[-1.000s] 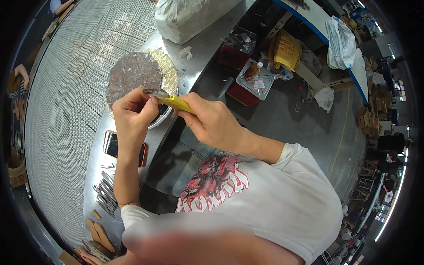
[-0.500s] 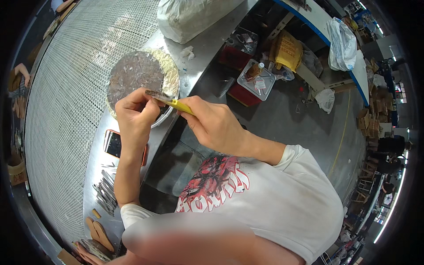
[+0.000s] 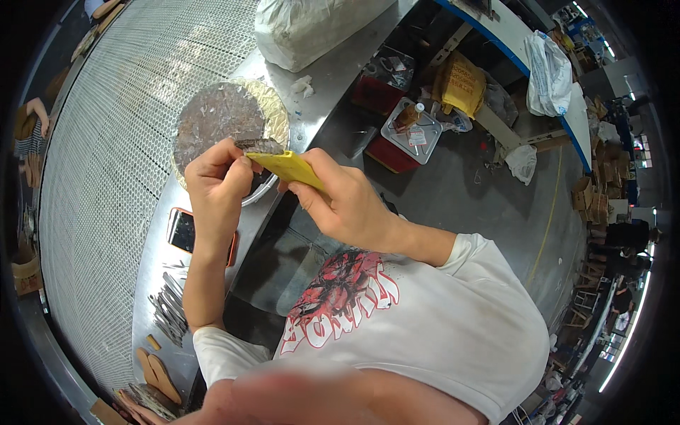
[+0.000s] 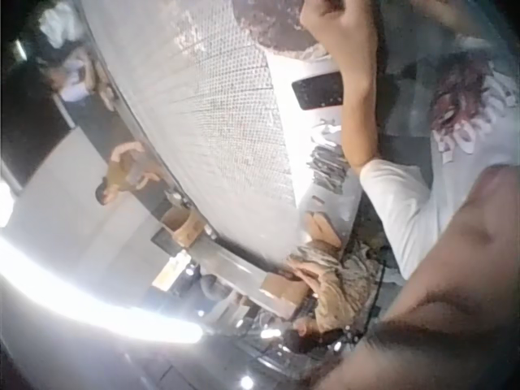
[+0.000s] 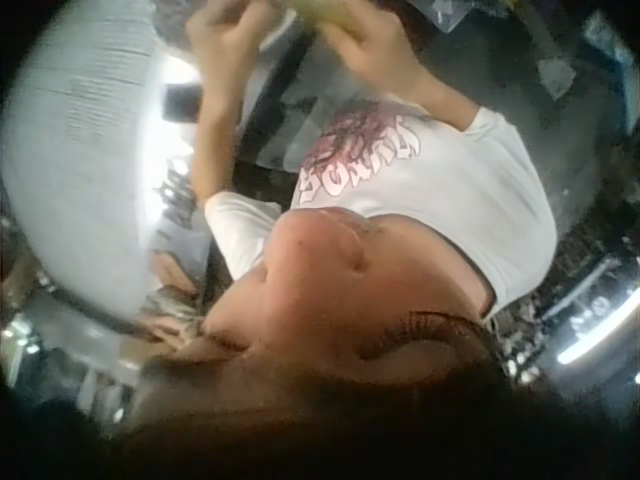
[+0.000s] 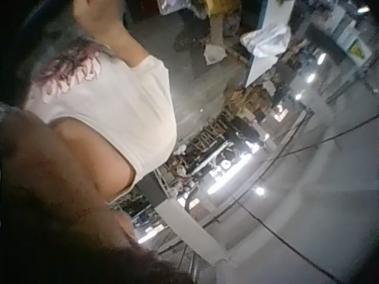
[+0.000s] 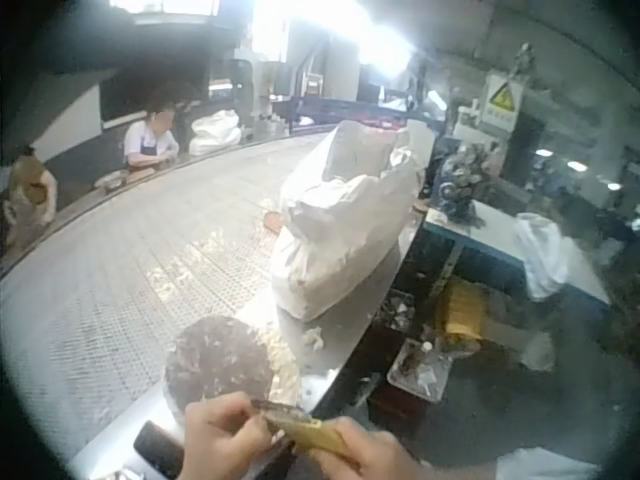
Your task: The person takes sandals from a conveyor belt, applies glue to them using a tool, inserts metal shanks, and places the sandals back onto the belt. The person then cleans the tool with their hands.
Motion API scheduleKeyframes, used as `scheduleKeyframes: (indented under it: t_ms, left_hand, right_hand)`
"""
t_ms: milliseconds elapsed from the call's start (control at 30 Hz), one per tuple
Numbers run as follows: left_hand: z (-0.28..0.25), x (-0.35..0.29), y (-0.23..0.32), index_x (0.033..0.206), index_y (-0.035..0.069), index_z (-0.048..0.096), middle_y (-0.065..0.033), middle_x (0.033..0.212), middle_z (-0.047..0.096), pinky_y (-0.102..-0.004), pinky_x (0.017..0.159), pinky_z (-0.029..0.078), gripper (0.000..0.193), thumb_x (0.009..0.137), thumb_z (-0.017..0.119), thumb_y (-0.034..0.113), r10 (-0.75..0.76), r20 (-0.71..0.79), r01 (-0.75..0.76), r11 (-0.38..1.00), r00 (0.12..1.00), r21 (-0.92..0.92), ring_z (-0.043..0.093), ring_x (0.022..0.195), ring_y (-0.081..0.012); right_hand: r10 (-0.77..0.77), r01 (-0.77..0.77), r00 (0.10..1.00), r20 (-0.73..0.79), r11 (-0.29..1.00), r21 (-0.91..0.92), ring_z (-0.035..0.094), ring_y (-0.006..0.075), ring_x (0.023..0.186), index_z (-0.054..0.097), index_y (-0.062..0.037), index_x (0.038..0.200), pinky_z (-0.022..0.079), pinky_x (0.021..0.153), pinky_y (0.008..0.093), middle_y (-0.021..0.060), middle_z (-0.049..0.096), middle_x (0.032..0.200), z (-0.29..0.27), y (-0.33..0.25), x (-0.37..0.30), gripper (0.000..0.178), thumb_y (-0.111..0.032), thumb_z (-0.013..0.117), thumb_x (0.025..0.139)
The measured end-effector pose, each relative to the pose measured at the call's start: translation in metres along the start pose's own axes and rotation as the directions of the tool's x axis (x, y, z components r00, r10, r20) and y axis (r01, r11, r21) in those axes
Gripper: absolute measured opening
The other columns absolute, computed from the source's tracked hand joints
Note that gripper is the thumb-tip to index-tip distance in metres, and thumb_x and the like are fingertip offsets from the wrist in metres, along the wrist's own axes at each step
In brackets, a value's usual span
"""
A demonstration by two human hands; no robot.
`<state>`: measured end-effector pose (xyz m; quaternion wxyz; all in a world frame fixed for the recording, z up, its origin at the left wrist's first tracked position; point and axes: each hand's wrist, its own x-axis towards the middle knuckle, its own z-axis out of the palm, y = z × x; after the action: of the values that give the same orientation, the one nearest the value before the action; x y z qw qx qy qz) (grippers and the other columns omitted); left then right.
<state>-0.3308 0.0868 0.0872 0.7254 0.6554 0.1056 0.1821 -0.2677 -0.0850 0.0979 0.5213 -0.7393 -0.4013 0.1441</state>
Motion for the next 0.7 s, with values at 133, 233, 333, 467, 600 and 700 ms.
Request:
scheduleKeyframes:
  t_ms: [133, 233, 333, 467, 600, 700]
  left_hand:
    - [0.001, 0.0, -0.001, 0.07, -0.002, 0.052, 0.007, 0.059, 0.044, -0.0189, 0.048, 0.026, 0.012, 0.081, 0.055, 0.002, 0.085, -0.024, -0.086, 0.996, 0.996, -0.017, 0.036, 0.057, 0.0001]
    - [-0.004, 0.0, 0.0, 0.07, -0.001, 0.052, 0.0073, 0.059, 0.042, -0.0197, 0.048, 0.026, 0.013, 0.081, 0.055, 0.002, 0.045, 0.019, -0.047, 0.994, 0.999, 0.103, 0.035, 0.057, 0.0]
    - [-0.002, 0.0, -0.003, 0.067, 0.0, 0.049, 0.0078, 0.057, 0.04, -0.02, 0.047, 0.025, 0.014, 0.079, 0.055, 0.001, 0.05, 0.007, -0.05, 0.996, 0.999, 0.071, 0.033, 0.056, 0.0001]
    - [-0.004, -0.001, -0.005, 0.064, 0.0, 0.046, 0.0077, 0.056, 0.039, -0.0206, 0.047, 0.024, 0.014, 0.076, 0.053, -0.001, 0.073, -0.001, -0.072, 0.994, 0.997, 0.08, 0.033, 0.056, 0.0]
    - [-0.003, -0.001, -0.003, 0.061, 0.001, 0.044, 0.007, 0.056, 0.037, -0.0217, 0.047, 0.022, 0.015, 0.073, 0.051, -0.003, 0.076, -0.029, -0.076, 0.997, 0.997, 0.019, 0.031, 0.056, -0.0009]
    - [-0.005, -0.001, -0.002, 0.06, 0.002, 0.045, 0.0037, 0.057, 0.041, -0.0215, 0.047, 0.023, 0.013, 0.072, 0.048, -0.002, 0.031, -0.012, -0.032, 0.997, 0.999, -0.069, 0.032, 0.054, -0.0024]
  right_hand:
    - [-0.034, 0.034, 0.998, -0.047, 0.999, -0.009, 0.067, 0.0231, 0.07, 0.051, 0.0004, 0.104, 0.05, 0.061, 0.0299, 0.0108, 0.066, 0.084, 0.003, 0.004, 0.002, 0.018, 0.001, 0.055, 0.087]
    - [-0.047, 0.046, 0.998, -0.046, 0.998, -0.038, 0.066, 0.0228, 0.068, 0.051, 0.0002, 0.103, 0.05, 0.059, 0.0294, 0.0109, 0.066, 0.083, 0.004, 0.002, -0.001, 0.018, 0.001, 0.056, 0.086]
    - [-0.185, 0.176, 0.982, -0.039, 0.97, -0.17, 0.066, 0.0222, 0.067, 0.051, 0.0004, 0.103, 0.05, 0.058, 0.0287, 0.0112, 0.066, 0.083, 0.004, 0.01, -0.004, 0.018, 0.001, 0.057, 0.086]
    - [-0.17, 0.165, 0.985, -0.01, 0.97, -0.18, 0.066, 0.0222, 0.069, 0.05, 0.0007, 0.104, 0.05, 0.059, 0.0299, 0.0119, 0.066, 0.083, 0.004, 0.006, -0.006, 0.019, 0.001, 0.056, 0.086]
    - [0.021, -0.026, 0.999, 0.032, 0.99, 0.137, 0.064, 0.0156, 0.07, 0.05, 0.0004, 0.105, 0.048, 0.06, 0.0277, 0.009, 0.065, 0.083, 0.002, -0.003, -0.004, 0.017, -0.003, 0.055, 0.088]
    - [0.079, -0.101, 0.993, 0.09, 0.958, 0.27, 0.052, 0.0074, 0.062, 0.048, 0.0002, 0.108, 0.041, 0.054, 0.0218, 0.0064, 0.063, 0.085, 0.002, 0.001, -0.004, 0.019, -0.007, 0.052, 0.091]
